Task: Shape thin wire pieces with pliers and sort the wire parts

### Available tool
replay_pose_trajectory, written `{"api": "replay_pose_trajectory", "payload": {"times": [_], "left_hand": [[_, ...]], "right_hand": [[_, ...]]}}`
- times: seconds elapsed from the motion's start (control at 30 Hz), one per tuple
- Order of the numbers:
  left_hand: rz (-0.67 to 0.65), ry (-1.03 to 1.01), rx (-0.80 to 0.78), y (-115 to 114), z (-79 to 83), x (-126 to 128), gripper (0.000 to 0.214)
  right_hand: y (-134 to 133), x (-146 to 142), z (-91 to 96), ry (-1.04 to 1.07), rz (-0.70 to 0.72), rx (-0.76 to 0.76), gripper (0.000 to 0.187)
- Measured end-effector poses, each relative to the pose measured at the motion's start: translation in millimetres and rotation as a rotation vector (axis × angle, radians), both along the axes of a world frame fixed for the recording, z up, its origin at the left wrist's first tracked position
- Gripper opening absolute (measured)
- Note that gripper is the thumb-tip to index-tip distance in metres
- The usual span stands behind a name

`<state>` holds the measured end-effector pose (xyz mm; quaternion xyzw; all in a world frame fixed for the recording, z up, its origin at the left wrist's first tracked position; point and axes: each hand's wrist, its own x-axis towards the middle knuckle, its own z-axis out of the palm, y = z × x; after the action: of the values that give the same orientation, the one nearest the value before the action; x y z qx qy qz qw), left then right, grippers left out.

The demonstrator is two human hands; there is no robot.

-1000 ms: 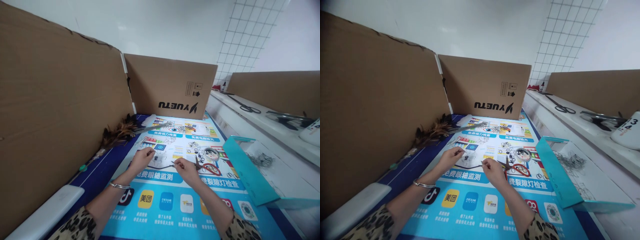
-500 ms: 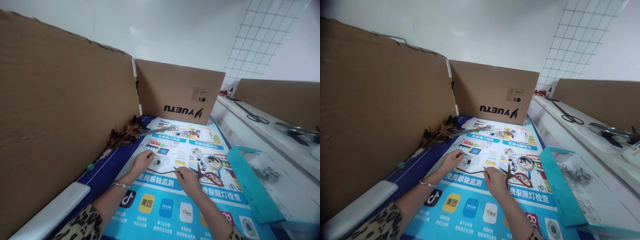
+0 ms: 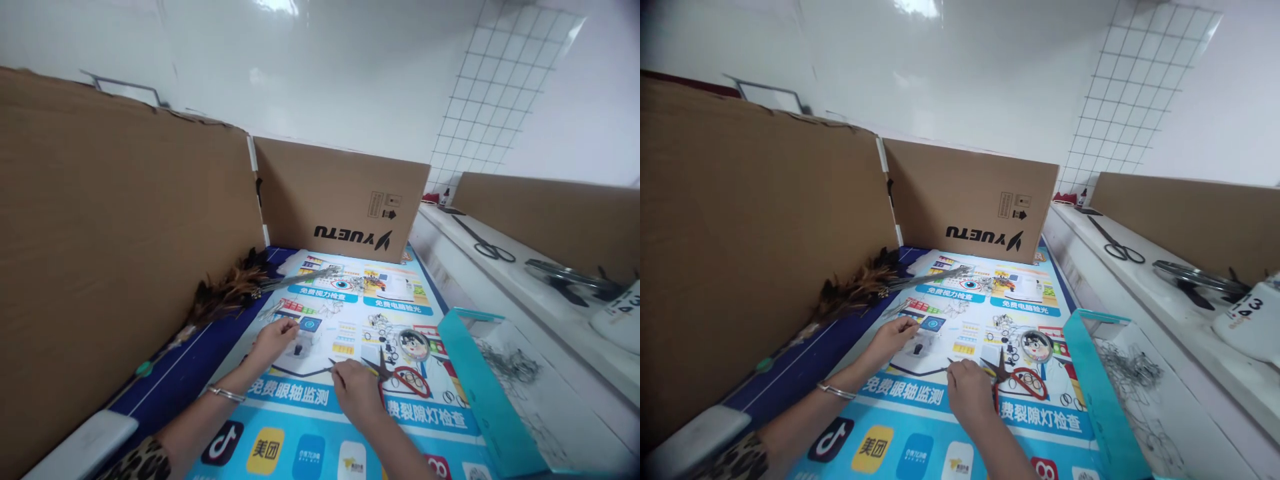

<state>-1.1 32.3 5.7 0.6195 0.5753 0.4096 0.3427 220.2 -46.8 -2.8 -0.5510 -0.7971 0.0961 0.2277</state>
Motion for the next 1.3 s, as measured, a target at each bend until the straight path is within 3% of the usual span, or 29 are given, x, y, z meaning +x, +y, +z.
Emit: {"api": "replay_pose_trajectory", "payload": {"times": [0.13,0.37,0.53,0.87,1.3], "left_hand": [[-0.009,0.108,0.065,32.9,2.1,23.7,0.016],[-0.052,0.195,0.115,112.0,3.1,86.4,0.016],[-0.076,0.253,0.110,144.4,-4.2,113.8,0.017],[-0.100,0.344,0.076,162.7,-37.6,110.5,0.017],[-0.141,0.334,0.066,153.2,-34.1,107.4,0.012]], "right_hand": [[-0.8,-0.1,-1.8,-0.061,0.017,0.019,0.018],[0.1,-1.2,-10.1,-0.166,0.042,0.038,0.016],[1.2,-1.2,-11.2,-0.194,0.070,0.056,0.015],[0.8,-0.6,-12.1,-0.186,0.082,0.053,0.016],[0.5,-0.2,-11.1,-0.188,0.095,0.055,0.016]]}}
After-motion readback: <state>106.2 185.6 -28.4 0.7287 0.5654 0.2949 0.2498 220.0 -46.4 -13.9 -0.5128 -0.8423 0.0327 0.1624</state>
